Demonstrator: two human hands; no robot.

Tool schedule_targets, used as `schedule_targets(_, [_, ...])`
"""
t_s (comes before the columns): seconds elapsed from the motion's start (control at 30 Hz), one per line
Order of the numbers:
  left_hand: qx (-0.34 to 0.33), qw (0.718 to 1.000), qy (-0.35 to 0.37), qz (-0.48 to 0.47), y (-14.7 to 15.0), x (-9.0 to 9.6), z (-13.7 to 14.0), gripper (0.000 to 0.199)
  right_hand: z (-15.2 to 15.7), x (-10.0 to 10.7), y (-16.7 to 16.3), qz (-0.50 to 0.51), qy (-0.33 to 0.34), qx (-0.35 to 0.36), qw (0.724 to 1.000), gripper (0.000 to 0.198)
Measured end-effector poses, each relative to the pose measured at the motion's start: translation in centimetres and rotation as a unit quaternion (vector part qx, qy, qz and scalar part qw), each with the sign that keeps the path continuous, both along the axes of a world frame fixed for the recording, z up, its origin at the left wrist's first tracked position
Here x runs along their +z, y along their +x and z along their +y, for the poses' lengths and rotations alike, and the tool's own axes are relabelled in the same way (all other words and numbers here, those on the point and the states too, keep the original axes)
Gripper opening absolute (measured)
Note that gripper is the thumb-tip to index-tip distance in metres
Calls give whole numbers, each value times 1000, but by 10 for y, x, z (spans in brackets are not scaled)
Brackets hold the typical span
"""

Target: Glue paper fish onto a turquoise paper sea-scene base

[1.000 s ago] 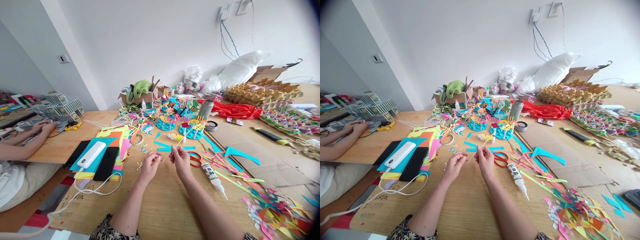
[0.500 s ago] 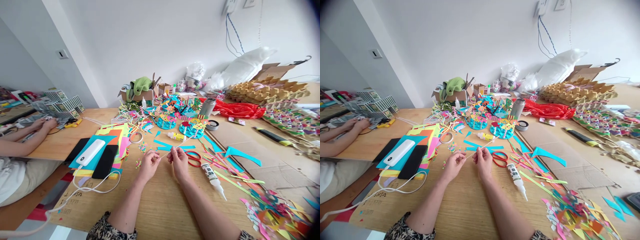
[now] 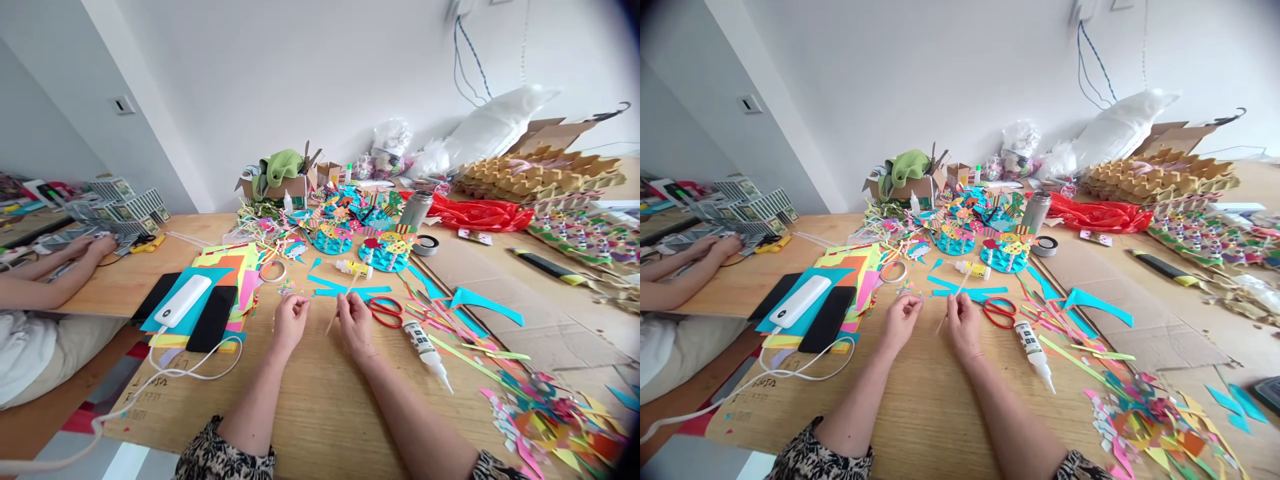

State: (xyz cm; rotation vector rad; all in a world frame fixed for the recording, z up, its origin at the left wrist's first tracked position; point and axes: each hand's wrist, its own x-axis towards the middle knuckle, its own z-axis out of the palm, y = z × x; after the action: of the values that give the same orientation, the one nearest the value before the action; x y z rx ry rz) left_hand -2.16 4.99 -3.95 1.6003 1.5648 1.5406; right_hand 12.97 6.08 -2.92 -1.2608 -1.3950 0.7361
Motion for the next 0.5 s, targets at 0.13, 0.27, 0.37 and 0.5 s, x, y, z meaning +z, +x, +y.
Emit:
schedule_targets(0.13, [84,995,31,-38,-11,2,3,16,-9,1,-5,-336,-59,78,937,29])
schedule_targets(0.27, [136,987,48,-64,-17,2,3,24,-25,4,-19,-479,-79,130,864,30])
schedule_targets(0.37, [157,983,50,-79,-18,4,2,27,-32,5,-28,-508,-71,159,843,31])
schedule_targets(0.5, [186,974,45,-122,-19,12,-2,32,-35,7,-35,-515,-72,180,835,35])
